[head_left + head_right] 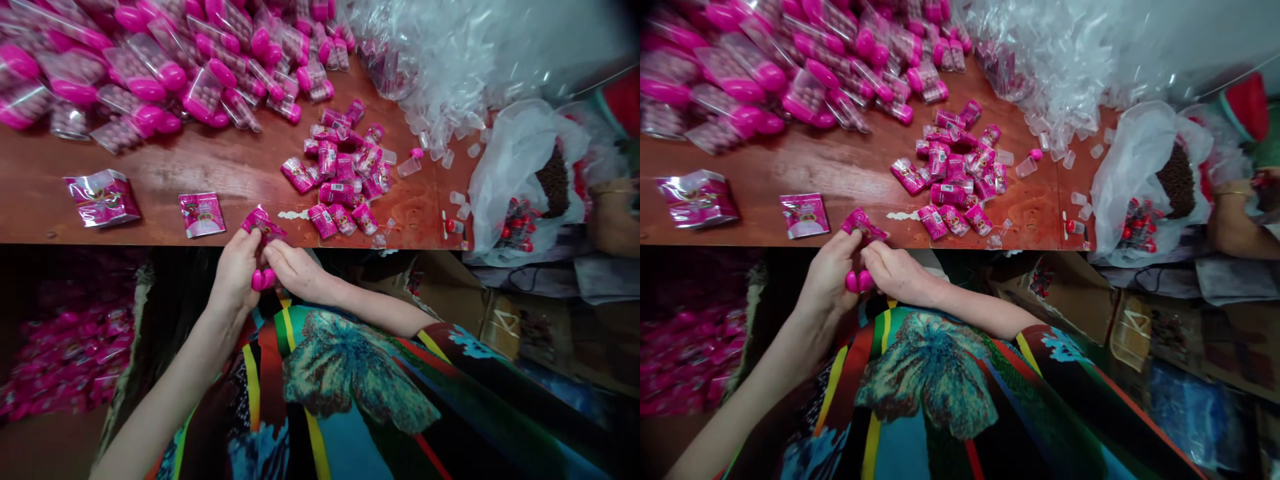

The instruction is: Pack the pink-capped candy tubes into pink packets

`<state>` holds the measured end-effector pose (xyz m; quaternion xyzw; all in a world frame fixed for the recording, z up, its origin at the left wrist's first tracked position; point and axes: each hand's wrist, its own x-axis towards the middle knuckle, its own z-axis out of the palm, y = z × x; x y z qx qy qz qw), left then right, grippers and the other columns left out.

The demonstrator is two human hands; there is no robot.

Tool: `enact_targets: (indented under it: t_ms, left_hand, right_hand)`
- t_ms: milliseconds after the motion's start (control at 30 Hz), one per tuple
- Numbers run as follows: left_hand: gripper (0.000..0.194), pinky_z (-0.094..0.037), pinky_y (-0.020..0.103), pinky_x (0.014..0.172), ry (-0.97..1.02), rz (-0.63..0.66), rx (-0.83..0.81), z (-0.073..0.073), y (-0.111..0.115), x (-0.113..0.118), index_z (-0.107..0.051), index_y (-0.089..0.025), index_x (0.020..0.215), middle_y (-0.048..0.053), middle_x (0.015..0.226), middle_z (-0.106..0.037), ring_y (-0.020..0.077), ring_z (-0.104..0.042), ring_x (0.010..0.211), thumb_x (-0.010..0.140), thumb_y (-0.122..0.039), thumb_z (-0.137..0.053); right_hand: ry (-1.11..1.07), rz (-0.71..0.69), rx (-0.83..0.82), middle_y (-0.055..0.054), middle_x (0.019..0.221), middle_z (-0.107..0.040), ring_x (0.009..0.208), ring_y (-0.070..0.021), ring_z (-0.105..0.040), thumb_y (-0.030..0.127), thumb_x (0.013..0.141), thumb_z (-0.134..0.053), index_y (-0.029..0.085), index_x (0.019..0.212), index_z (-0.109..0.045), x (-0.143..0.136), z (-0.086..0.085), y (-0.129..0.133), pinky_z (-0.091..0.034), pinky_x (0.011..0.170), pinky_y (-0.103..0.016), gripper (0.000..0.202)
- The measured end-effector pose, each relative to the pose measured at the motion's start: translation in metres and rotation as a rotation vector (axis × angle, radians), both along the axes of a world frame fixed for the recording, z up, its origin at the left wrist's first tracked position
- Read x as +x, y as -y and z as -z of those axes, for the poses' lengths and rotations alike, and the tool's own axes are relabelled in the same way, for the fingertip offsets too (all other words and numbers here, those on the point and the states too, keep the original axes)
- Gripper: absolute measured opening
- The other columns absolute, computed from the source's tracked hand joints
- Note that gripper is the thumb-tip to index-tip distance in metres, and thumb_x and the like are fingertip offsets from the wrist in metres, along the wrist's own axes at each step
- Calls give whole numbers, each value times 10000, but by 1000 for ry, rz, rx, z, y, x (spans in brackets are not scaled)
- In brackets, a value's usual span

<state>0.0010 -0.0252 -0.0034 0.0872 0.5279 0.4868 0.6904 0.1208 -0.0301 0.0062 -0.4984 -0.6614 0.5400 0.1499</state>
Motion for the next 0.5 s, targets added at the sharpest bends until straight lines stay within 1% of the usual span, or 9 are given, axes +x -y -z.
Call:
enact_targets:
  t_ms: [133,233,367,500]
  left_hand:
    - [121,-390,231,500,-43,-15,58,0,-2,-3,-616,-210,774,-37,637,-574,120,-506,534,750,-276,-715]
    - [130,-411,233,530,-60,-4,84,0,1,0,-645,-204,796,-30,658,-592,128,-539,577,749,-298,-722]
    - [138,-453,236,597,-30,-15,95,0,6,4,-667,-199,836,-9,721,-645,151,-608,674,750,-294,-718]
    - [187,-483,245,658,21,24,128,-2,9,6,-665,-200,876,28,851,-703,183,-657,798,742,-312,-730]
  right_hand:
    - [115,-13,157,5,784,-574,713,-146,-591,355,1048,-323,225,994,-540,4,-3,2,-433,693,-261,259]
    - [186,-36,213,-11,840,-588,753,-163,-602,375,1046,-329,236,1029,-546,1,-5,6,-427,704,-269,258]
    - [177,-16,211,-16,847,-591,755,-168,-596,377,1043,-339,240,1028,-547,-2,-3,10,-425,703,-276,250]
    - [87,-5,191,-14,838,-589,749,-164,-587,369,1049,-313,234,977,-533,-1,0,10,-427,711,-282,268]
